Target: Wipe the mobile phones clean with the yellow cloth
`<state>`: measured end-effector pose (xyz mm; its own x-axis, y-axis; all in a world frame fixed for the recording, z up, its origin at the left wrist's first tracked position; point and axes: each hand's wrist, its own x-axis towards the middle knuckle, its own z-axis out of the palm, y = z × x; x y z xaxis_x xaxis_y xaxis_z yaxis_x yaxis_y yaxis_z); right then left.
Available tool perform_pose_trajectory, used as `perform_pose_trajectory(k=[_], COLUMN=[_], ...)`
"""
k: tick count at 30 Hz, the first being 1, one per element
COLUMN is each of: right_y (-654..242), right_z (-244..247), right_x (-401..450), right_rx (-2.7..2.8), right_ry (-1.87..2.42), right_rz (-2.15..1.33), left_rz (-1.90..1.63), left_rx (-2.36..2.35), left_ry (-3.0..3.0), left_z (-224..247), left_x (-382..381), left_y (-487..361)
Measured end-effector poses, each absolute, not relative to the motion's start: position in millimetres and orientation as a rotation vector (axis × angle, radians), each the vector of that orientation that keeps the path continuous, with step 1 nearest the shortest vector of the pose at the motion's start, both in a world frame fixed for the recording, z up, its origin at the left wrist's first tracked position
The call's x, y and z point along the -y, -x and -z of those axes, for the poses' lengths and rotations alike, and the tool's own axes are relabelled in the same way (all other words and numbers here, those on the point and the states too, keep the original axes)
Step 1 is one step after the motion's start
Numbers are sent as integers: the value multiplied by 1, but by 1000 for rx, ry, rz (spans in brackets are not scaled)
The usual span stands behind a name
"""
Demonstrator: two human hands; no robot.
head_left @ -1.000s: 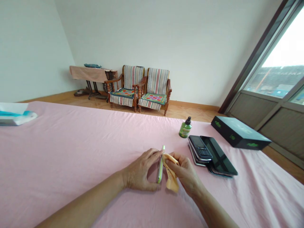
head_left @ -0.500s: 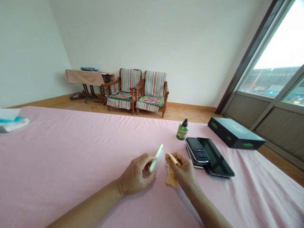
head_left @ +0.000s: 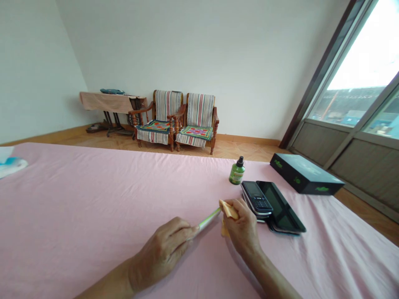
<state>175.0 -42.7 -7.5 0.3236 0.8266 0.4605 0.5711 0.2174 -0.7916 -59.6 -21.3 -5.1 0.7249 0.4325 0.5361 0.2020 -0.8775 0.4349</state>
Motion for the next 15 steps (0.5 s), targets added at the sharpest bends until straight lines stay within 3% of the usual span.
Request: perform_pose_trajectory(k=[15], right_y=[-166], right_z=[8], right_x=[48], right_rx=[1619], right_ry=[1376], right_rz=[-40], left_rz=[-1011], left_rx=[-519], left_ry=[-2562], left_z=[4], left_x=[23], left_y=[52])
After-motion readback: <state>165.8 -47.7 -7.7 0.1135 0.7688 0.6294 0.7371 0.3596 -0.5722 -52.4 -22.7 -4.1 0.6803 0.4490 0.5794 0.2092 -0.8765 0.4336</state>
